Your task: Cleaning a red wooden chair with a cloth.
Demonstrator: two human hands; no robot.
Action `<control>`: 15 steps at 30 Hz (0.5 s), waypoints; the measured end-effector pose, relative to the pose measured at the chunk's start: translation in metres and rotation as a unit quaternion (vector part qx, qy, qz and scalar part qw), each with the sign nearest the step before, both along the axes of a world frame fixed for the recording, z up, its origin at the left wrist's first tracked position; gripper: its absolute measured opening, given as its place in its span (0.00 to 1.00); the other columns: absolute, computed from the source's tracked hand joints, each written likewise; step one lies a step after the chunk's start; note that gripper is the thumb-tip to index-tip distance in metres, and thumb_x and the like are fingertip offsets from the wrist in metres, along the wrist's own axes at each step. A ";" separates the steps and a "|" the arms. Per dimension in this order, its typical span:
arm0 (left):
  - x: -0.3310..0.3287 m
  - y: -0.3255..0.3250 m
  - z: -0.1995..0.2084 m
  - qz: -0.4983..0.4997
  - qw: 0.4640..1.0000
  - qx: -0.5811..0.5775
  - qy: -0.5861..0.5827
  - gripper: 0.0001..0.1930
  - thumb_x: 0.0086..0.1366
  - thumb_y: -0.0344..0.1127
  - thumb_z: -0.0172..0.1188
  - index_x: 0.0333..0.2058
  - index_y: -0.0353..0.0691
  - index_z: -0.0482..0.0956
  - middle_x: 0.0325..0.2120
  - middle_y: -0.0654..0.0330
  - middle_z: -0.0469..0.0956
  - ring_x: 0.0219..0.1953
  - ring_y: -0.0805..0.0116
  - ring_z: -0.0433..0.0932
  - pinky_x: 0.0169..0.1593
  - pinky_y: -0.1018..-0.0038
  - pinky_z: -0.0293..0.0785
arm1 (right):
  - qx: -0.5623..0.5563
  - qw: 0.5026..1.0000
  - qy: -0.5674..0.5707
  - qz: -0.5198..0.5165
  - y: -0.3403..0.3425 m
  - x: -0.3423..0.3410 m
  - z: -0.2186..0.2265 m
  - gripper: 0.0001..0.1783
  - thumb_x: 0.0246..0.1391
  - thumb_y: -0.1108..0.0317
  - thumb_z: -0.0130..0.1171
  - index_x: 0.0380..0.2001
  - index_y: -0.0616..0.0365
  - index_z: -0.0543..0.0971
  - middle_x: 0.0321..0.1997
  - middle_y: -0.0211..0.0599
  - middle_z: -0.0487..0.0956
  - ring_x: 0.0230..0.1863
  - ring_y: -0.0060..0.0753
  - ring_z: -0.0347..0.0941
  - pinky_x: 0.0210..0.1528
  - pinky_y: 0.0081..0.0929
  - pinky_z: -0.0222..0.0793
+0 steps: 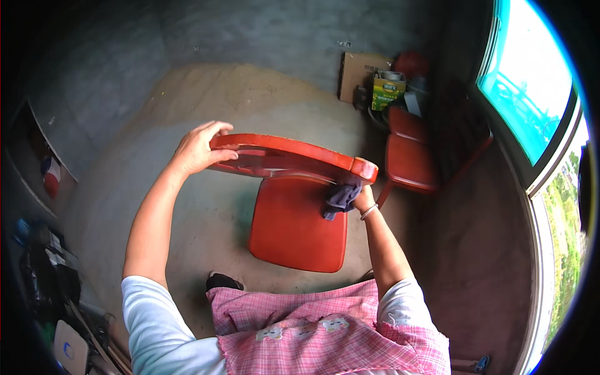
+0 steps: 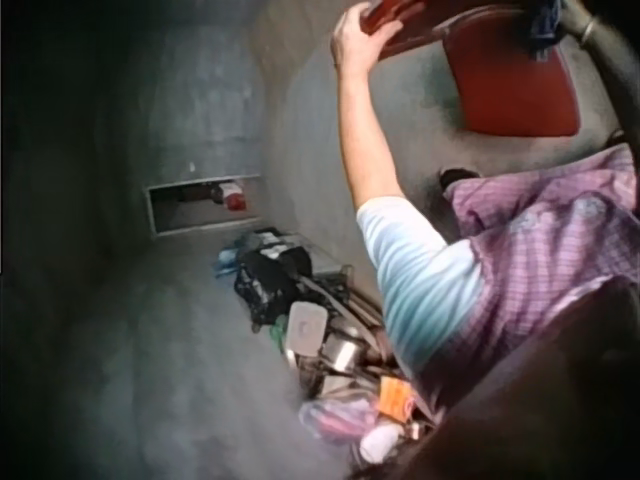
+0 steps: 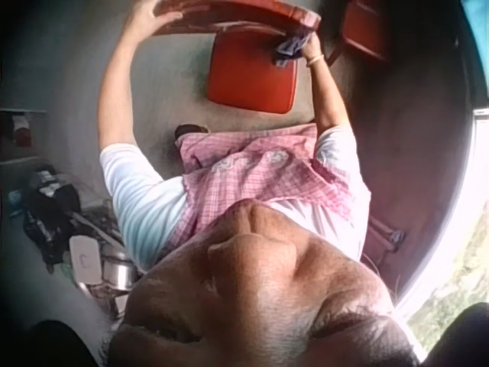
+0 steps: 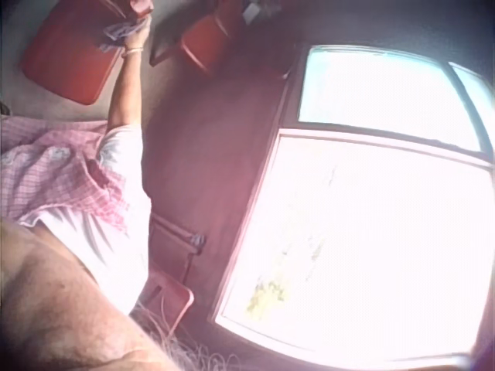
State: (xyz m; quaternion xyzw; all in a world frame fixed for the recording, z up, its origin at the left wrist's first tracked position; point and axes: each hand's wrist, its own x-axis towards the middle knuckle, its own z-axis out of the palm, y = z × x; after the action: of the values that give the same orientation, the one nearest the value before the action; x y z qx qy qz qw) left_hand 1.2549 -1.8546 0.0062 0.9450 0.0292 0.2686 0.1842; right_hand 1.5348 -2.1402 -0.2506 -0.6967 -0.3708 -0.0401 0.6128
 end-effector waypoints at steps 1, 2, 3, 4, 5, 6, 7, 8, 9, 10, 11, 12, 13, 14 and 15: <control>-0.002 -0.004 -0.005 0.024 0.998 -0.038 0.053 0.25 0.44 0.43 0.71 0.41 0.42 0.74 0.32 0.58 0.80 0.35 0.60 0.79 0.39 0.70 0.73 | -0.023 0.999 -0.013 -0.031 -0.002 0.001 0.007 0.21 0.44 0.70 0.62 0.44 0.58 0.72 0.42 0.38 0.78 0.42 0.28 0.74 0.45 0.26 0.68; 0.007 -0.011 -0.011 0.040 0.999 -0.011 0.027 0.25 0.44 0.44 0.71 0.39 0.42 0.74 0.30 0.58 0.81 0.33 0.61 0.79 0.38 0.69 0.73 | -0.035 0.999 0.000 -0.035 -0.015 0.019 0.001 0.23 0.45 0.71 0.61 0.47 0.58 0.70 0.42 0.35 0.78 0.41 0.28 0.74 0.45 0.26 0.69; 0.008 -0.012 -0.017 0.070 0.997 0.016 0.007 0.24 0.44 0.46 0.71 0.38 0.43 0.74 0.27 0.58 0.81 0.31 0.61 0.80 0.38 0.69 0.73 | 0.027 0.998 0.051 -0.009 -0.012 0.006 0.019 0.23 0.45 0.73 0.60 0.48 0.57 0.69 0.40 0.33 0.77 0.39 0.27 0.74 0.44 0.27 0.69; 0.009 -0.022 -0.014 0.127 0.991 0.028 0.023 0.26 0.43 0.51 0.70 0.38 0.44 0.73 0.24 0.58 0.80 0.30 0.61 0.79 0.35 0.67 0.72 | 0.086 0.992 0.095 -0.010 -0.011 -0.023 0.054 0.23 0.46 0.74 0.60 0.47 0.56 0.69 0.38 0.32 0.77 0.39 0.26 0.74 0.44 0.27 0.69; 0.011 -0.032 -0.009 0.124 0.992 0.028 0.021 0.26 0.43 0.51 0.70 0.38 0.44 0.73 0.24 0.58 0.80 0.30 0.61 0.79 0.35 0.67 0.72 | 0.148 0.979 0.136 -0.011 -0.012 -0.043 0.082 0.22 0.46 0.75 0.59 0.47 0.56 0.69 0.37 0.31 0.77 0.38 0.25 0.73 0.43 0.27 0.69; 0.023 -0.040 -0.005 0.138 0.989 0.043 0.032 0.27 0.44 0.53 0.69 0.38 0.44 0.73 0.23 0.58 0.79 0.29 0.61 0.79 0.34 0.66 0.71 | 0.197 0.970 0.142 -0.012 -0.019 -0.039 0.091 0.21 0.46 0.76 0.58 0.46 0.56 0.69 0.37 0.30 0.76 0.39 0.24 0.72 0.45 0.25 0.69; 0.034 -0.049 -0.003 0.152 0.986 0.058 0.044 0.27 0.45 0.55 0.68 0.38 0.45 0.73 0.21 0.58 0.79 0.28 0.60 0.78 0.33 0.65 0.71 | 0.206 0.967 0.138 -0.063 -0.030 -0.039 0.102 0.23 0.46 0.77 0.56 0.48 0.56 0.68 0.40 0.30 0.75 0.41 0.23 0.71 0.46 0.22 0.67; 0.043 -0.053 -0.006 0.151 0.985 0.077 0.039 0.28 0.45 0.58 0.66 0.38 0.45 0.73 0.20 0.58 0.78 0.27 0.59 0.78 0.32 0.64 0.70 | 0.250 0.960 0.115 -0.052 -0.033 -0.043 0.118 0.24 0.47 0.77 0.56 0.49 0.56 0.67 0.41 0.30 0.74 0.42 0.22 0.70 0.47 0.22 0.66; 0.053 -0.062 -0.005 0.140 0.985 0.091 0.034 0.29 0.45 0.61 0.65 0.37 0.44 0.72 0.21 0.57 0.79 0.28 0.57 0.78 0.33 0.63 0.70 | 0.292 0.951 0.088 -0.045 -0.040 -0.045 0.132 0.25 0.47 0.77 0.56 0.51 0.56 0.67 0.43 0.30 0.73 0.43 0.21 0.69 0.48 0.21 0.66; 0.064 -0.072 -0.005 0.135 0.985 0.099 0.031 0.29 0.46 0.62 0.64 0.37 0.44 0.72 0.22 0.57 0.79 0.30 0.56 0.79 0.34 0.63 0.71 | 0.285 0.954 0.049 -0.084 -0.050 -0.043 0.142 0.26 0.47 0.77 0.56 0.52 0.56 0.66 0.44 0.31 0.73 0.44 0.22 0.69 0.49 0.22 0.65; 0.077 -0.083 -0.005 0.127 0.986 0.107 0.028 0.30 0.46 0.63 0.63 0.37 0.43 0.72 0.23 0.57 0.79 0.31 0.56 0.79 0.35 0.62 0.71 | 0.276 0.953 0.009 -0.126 -0.062 -0.041 0.151 0.26 0.48 0.77 0.56 0.53 0.56 0.65 0.46 0.31 0.72 0.45 0.23 0.68 0.50 0.22 0.65; 0.082 -0.093 0.001 0.118 0.986 0.113 0.038 0.31 0.46 0.63 0.62 0.37 0.43 0.72 0.25 0.57 0.80 0.33 0.55 0.79 0.36 0.62 0.72 | 0.290 0.947 0.059 -0.127 -0.069 -0.045 0.167 0.26 0.48 0.76 0.57 0.53 0.57 0.66 0.47 0.31 0.72 0.48 0.24 0.68 0.53 0.23 0.63; 0.084 -0.098 0.005 0.113 0.987 0.113 0.037 0.31 0.46 0.63 0.62 0.37 0.43 0.72 0.25 0.57 0.80 0.33 0.55 0.79 0.36 0.62 0.72 | 0.217 0.952 -0.111 -0.183 -0.076 -0.041 0.169 0.28 0.47 0.74 0.59 0.53 0.55 0.66 0.49 0.35 0.72 0.49 0.28 0.69 0.54 0.24 0.63; 0.087 -0.105 0.008 0.120 0.986 0.113 0.037 0.30 0.46 0.63 0.62 0.37 0.43 0.72 0.25 0.57 0.80 0.33 0.55 0.79 0.36 0.62 0.72 | 0.136 0.953 -0.166 -0.215 -0.083 -0.043 0.181 0.29 0.45 0.72 0.60 0.54 0.54 0.66 0.51 0.37 0.71 0.51 0.31 0.68 0.55 0.28 0.62; 0.090 -0.110 0.008 0.126 0.985 0.112 0.040 0.30 0.47 0.63 0.62 0.38 0.43 0.72 0.25 0.58 0.80 0.33 0.56 0.79 0.36 0.62 0.72 | 0.051 0.944 -0.216 -0.245 -0.088 -0.044 0.191 0.31 0.43 0.71 0.61 0.54 0.53 0.67 0.53 0.38 0.70 0.54 0.34 0.67 0.56 0.33 0.61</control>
State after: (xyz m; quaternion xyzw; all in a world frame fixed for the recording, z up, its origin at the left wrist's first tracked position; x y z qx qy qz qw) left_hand 1.3446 -1.9649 0.0142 0.9585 0.1254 0.2530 0.0403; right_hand 1.4905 -2.2281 -0.0595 -0.7082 -0.3098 -0.3579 0.5239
